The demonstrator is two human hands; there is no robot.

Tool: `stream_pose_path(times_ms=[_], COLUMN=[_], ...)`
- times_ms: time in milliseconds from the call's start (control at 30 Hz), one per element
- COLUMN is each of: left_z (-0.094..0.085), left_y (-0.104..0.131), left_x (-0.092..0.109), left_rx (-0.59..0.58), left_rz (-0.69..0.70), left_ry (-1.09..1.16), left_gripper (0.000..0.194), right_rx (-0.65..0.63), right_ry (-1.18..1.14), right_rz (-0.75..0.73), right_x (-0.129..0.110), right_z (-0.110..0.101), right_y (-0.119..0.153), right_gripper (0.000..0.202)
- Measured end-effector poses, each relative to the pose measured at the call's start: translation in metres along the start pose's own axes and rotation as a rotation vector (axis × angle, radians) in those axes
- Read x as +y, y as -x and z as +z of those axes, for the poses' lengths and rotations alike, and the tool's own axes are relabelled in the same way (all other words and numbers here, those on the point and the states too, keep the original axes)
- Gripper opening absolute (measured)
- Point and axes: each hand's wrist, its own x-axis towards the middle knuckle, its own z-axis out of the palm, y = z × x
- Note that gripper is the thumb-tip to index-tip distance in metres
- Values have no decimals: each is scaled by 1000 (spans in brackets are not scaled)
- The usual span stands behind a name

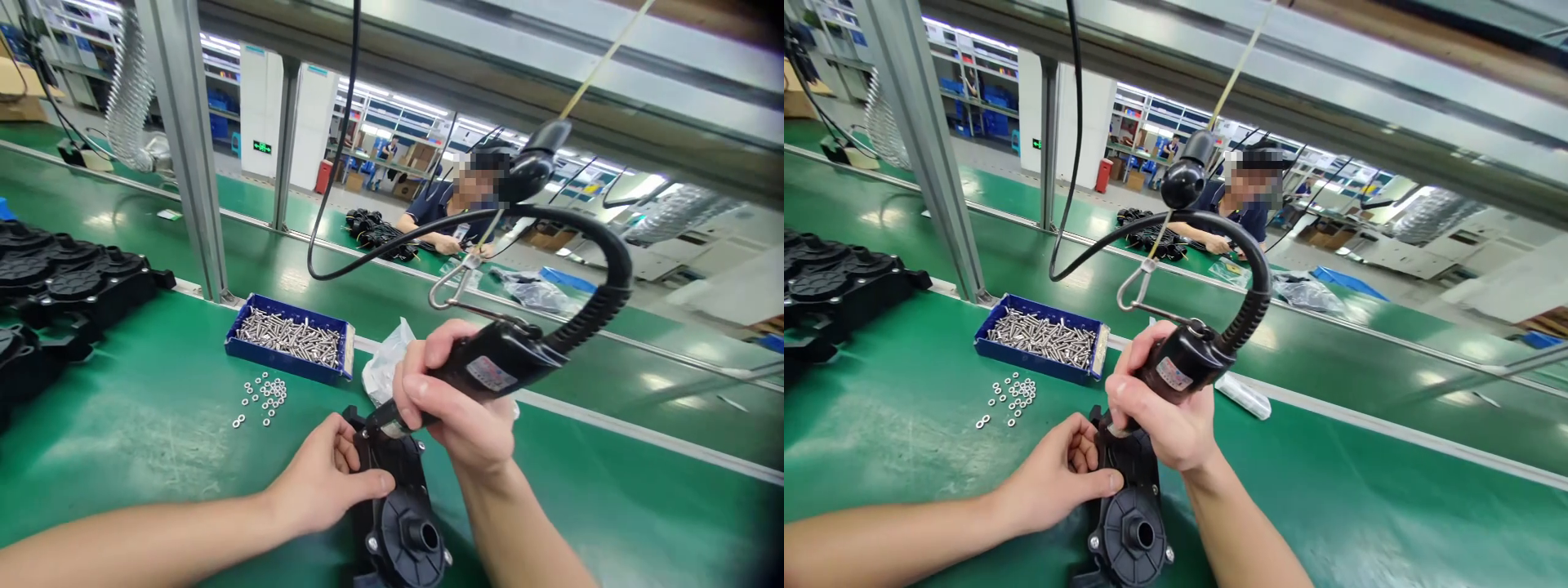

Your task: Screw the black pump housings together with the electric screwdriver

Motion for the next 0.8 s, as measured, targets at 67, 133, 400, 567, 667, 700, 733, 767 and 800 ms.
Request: stream_pose_path(times_ms=[67, 133, 400, 567, 667, 700, 733, 767, 800], left_z=[-8, -22, -92, -104, -99, -97, -95, -93, -92], left_y=[5, 10, 0, -7, -11, -12, -13, -15, -17], left_x=[7, 17, 28, 19, 15, 14, 13, 11, 11], left_rx=[-43, -82, 303, 346, 324, 301, 274, 248, 229], left_rz=[18, 85, 350, 370, 423, 446, 463, 473, 473], left_ry=[-154, -430, -1473, -1539, -1500, -1468, -1432, -1401, -1386], left_gripper=[45, 42, 36, 42, 36, 33, 31, 31, 33], right_rx=[-55, -114, -148, -128, -124, -122, -121, -119, -118], right_ry=[-1, 21, 18, 25, 21, 19, 18, 18, 19], right_rz=[-14, -21, 39, 34, 36, 38, 40, 42, 43], right_x=[-1, -3, -9, -12, -13, -13, -13, -14, -14], right_z=[-2, -5, -14, -13, -13, -13, -13, -13, -12], right_y=[0, 0, 1, 1, 1, 0, 0, 0, 0], right_gripper=[21, 22, 18, 20, 19, 19, 19, 19, 19])
